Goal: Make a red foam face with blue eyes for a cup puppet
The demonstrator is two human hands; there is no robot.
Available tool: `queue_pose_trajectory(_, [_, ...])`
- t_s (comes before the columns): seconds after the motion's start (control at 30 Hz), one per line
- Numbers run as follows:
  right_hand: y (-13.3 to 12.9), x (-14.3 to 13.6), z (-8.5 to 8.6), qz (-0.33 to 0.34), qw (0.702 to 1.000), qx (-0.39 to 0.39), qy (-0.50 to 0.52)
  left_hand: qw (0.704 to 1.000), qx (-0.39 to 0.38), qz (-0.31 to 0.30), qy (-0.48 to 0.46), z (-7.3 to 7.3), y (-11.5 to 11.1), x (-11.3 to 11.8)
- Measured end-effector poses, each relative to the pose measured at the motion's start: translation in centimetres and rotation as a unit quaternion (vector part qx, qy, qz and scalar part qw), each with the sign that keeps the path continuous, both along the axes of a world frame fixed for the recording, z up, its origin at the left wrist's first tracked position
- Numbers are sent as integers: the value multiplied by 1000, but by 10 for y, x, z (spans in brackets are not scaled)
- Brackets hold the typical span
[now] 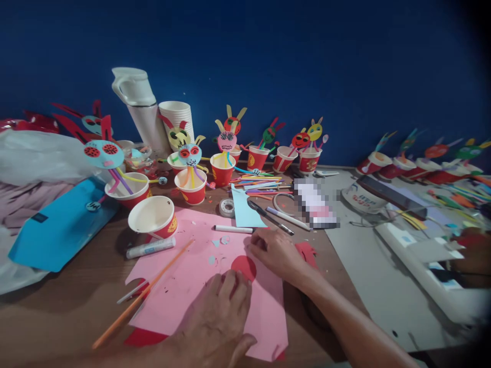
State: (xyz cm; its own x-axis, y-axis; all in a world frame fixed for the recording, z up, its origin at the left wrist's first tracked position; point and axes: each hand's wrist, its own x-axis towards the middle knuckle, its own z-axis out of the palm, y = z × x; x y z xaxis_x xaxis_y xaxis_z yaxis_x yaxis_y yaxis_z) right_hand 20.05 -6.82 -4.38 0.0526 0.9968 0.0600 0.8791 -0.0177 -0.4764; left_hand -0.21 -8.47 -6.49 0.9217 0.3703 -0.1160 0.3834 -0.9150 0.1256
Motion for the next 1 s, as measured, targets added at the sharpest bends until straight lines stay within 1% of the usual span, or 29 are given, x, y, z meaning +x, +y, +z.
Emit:
queue_pose_trajectory(0.23, [1,7,0,-18,1000,8,6,1000,11,1,-9,-1,-2,-1])
queue_pose_trajectory(0.37, [1,8,3,-19,999,32,16,1000,6,2,-11,-1,-4,-2])
queue_pose_trajectory(0.53, [-1,6,3,16,997,62,29,1000,20,-2,-12,4,-6,-5])
queue_pose_trajectory(0.63, [-2,3,2,53,995,72,36,999,33,-3,-5,8,-9,-6])
queue_pose_trajectory(0.73, [-2,2,3,87,992,84,36,999,49,-8,-3,8,-12,-5])
queue_pose_trajectory(0.9, [-9,5,14,90,991,99,24,997,71,-30,-3,4,-19,-6])
queue_pose_trajectory(1.0, [-22,9,19,91,990,106,7,998,65,-24,2,6,-22,-8])
